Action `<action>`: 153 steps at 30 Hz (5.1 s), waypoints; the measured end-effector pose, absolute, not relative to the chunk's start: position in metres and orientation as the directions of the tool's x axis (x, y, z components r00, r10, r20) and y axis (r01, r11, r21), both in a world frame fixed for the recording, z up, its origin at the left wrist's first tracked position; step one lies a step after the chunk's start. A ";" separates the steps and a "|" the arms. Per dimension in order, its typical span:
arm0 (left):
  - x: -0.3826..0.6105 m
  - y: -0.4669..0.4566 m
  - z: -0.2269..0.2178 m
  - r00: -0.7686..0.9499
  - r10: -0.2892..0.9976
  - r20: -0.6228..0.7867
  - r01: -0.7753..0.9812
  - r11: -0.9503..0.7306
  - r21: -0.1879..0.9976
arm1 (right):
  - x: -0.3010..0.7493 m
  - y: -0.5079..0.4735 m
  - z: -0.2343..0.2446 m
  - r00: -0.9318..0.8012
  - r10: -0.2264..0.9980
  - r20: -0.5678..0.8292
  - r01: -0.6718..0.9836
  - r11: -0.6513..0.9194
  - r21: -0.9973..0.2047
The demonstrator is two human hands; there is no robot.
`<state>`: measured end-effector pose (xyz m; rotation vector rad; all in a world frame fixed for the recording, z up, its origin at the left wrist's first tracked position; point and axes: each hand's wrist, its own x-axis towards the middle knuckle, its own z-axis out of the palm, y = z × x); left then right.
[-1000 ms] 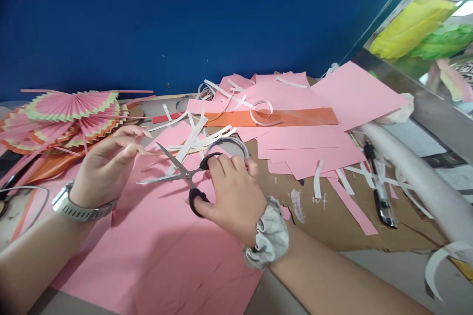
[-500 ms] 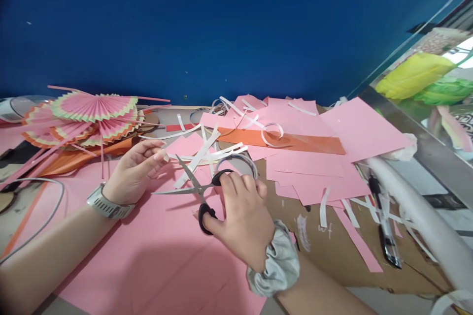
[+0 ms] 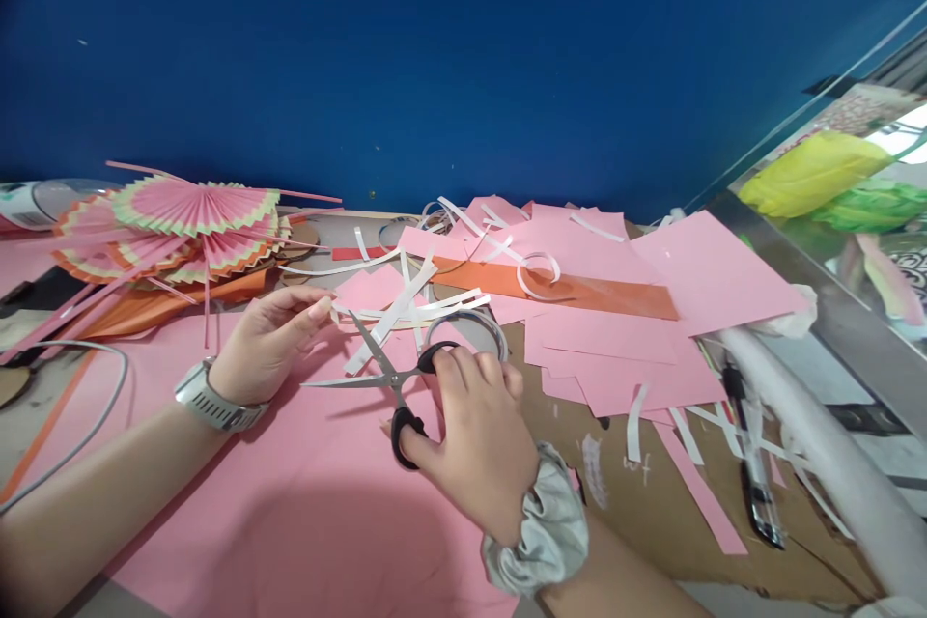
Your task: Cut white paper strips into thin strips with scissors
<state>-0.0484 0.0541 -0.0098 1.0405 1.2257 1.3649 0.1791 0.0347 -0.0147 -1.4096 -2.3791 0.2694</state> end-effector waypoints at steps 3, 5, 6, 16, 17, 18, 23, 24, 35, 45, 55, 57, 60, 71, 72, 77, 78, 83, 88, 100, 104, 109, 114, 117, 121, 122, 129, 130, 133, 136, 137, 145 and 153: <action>-0.049 0.054 -0.011 -0.175 0.984 0.011 -0.118 -0.032 0.993 | 0.179 0.034 -0.014 -0.440 0.873 0.209 0.802 0.487 -0.346; -0.050 0.055 -0.011 -0.190 0.981 0.025 -0.133 -0.050 0.990 | 0.179 0.034 -0.013 -0.444 0.871 0.209 0.798 0.491 -0.349; -0.050 0.055 -0.011 -0.192 0.981 0.025 -0.144 -0.053 0.988 | 0.179 0.034 -0.012 -0.446 0.870 0.208 0.797 0.492 -0.350; -0.048 0.055 -0.008 -0.160 0.987 -0.012 -0.258 -0.030 0.966 | 0.180 0.034 -0.011 -0.456 0.865 0.209 0.784 0.501 -0.367; -0.048 0.055 -0.007 -0.159 0.987 -0.019 -0.279 -0.026 0.960 | 0.180 0.034 -0.011 -0.456 0.866 0.205 0.784 0.500 -0.368; -0.047 0.055 -0.006 -0.153 0.988 -0.026 -0.302 -0.021 0.953 | 0.180 0.034 -0.011 -0.457 0.866 0.202 0.784 0.499 -0.368; -0.046 0.053 -0.005 -0.097 0.994 -0.054 -0.339 0.018 0.941 | 0.179 0.034 -0.011 -0.456 0.866 0.204 0.779 0.500 -0.379; -0.046 0.053 -0.005 -0.086 0.995 -0.049 -0.336 0.017 0.942 | 0.179 0.035 -0.010 -0.457 0.866 0.203 0.777 0.500 -0.382; -0.044 0.050 -0.004 0.000 0.998 -0.056 -0.294 0.054 0.954 | 0.178 0.034 -0.010 -0.443 0.880 0.172 0.782 0.473 -0.406; -0.043 0.051 -0.004 -0.100 0.994 -0.048 -0.247 0.022 0.969 | 0.179 0.035 -0.010 -0.451 0.874 0.178 0.771 0.482 -0.416; -0.044 0.050 0.000 -0.022 0.998 0.065 -0.268 -0.069 0.961 | 0.178 0.034 -0.010 -0.456 0.868 0.195 0.766 0.495 -0.411; -0.045 0.050 0.000 -0.005 0.999 0.044 -0.288 -0.044 0.957 | 0.178 0.035 -0.010 -0.455 0.869 0.195 0.764 0.494 -0.416; -0.045 0.049 0.001 -0.001 0.999 0.033 -0.352 -0.031 0.935 | 0.179 0.035 -0.010 -0.455 0.870 0.190 0.761 0.490 -0.424; -0.049 0.053 -0.006 -0.153 0.985 0.086 -0.161 -0.110 0.981 | 0.179 0.035 -0.010 -0.462 0.868 0.180 0.759 0.492 -0.426; -0.049 0.053 -0.006 -0.161 0.984 0.078 -0.159 -0.104 0.982 | 0.179 0.035 -0.010 -0.463 0.868 0.180 0.759 0.493 -0.425; -0.047 0.053 -0.003 -0.178 0.984 0.007 -0.195 -0.042 0.980 | 0.179 0.035 -0.011 -0.464 0.865 0.191 0.755 0.499 -0.425; -0.047 0.053 -0.003 -0.177 0.984 -0.011 -0.209 -0.027 0.978 | 0.179 0.035 -0.011 -0.463 0.865 0.194 0.754 0.499 -0.426; -0.046 0.053 -0.002 -0.161 0.985 -0.068 -0.267 0.023 0.963 | 0.178 0.037 -0.011 -0.466 0.863 0.194 0.753 0.502 -0.426; -0.048 0.054 -0.005 -0.144 0.990 0.009 -0.190 -0.037 0.981 | 0.178 0.037 -0.012 -0.467 0.861 0.201 0.749 0.506 -0.427; -0.052 0.050 -0.009 -0.076 0.990 0.119 -0.101 -0.126 0.987 | 0.179 0.035 -0.011 -0.461 0.865 0.198 0.748 0.499 -0.437; -0.051 0.050 -0.009 -0.074 0.991 0.115 -0.093 -0.122 0.988 | 0.178 0.035 -0.010 -0.460 0.866 0.197 0.747 0.497 -0.441; -0.048 0.052 -0.003 -0.132 0.989 0.063 -0.211 -0.090 0.973 | 0.180 0.035 -0.012 -0.463 0.864 0.199 0.743 0.501 -0.445; -0.047 0.051 0.003 -0.129 0.991 0.019 -0.350 -0.063 0.935 | 0.180 0.036 -0.012 -0.461 0.865 0.198 0.743 0.498 -0.446; -0.045 0.051 0.003 -0.136 0.989 0.055 -0.360 -0.101 0.927 | 0.178 0.037 -0.011 -0.461 0.864 0.200 0.743 0.500 -0.446; -0.047 0.053 -0.002 -0.194 0.967 0.166 -0.123 -0.192 0.974 | 0.178 0.037 -0.010 -0.460 0.868 0.185 0.745 0.491 -0.452; -0.049 0.053 -0.004 -0.198 0.961 0.191 -0.030 -0.201 0.979 | 0.178 0.037 -0.010 -0.460 0.869 0.182 0.743 0.489 -0.456; -0.056 0.052 -0.006 -0.038 0.968 0.247 0.174 -0.238 0.956 | 0.178 0.036 -0.008 -0.460 0.872 0.167 0.740 0.481 -0.471; -0.055 0.052 -0.005 -0.013 0.972 0.233 0.161 -0.228 0.960 | 0.178 0.036 -0.008 -0.461 0.871 0.168 0.741 0.482 -0.468; -0.051 0.052 -0.004 0.021 0.980 0.199 0.119 -0.200 0.973 | 0.178 0.036 -0.008 -0.460 0.871 0.171 0.745 0.483 -0.459; -0.048 0.052 -0.001 0.006 0.989 0.150 -0.016 -0.150 0.989 | 0.178 0.036 -0.008 -0.463 0.869 0.172 0.741 0.486 -0.463; -0.047 0.052 0.000 -0.005 0.991 0.133 -0.068 -0.133 0.989 | 0.177 0.036 -0.008 -0.465 0.868 0.173 0.739 0.488 -0.464; -0.048 0.053 0.000 -0.095 0.986 0.138 -0.088 -0.146 0.985 | 0.177 0.036 -0.009 -0.463 0.870 0.172 0.741 0.486 -0.464; -0.053 0.052 -0.006 -0.161 0.951 0.265 0.207 -0.230 0.951 | 0.180 0.035 -0.007 -0.463 0.870 0.170 0.749 0.487 -0.449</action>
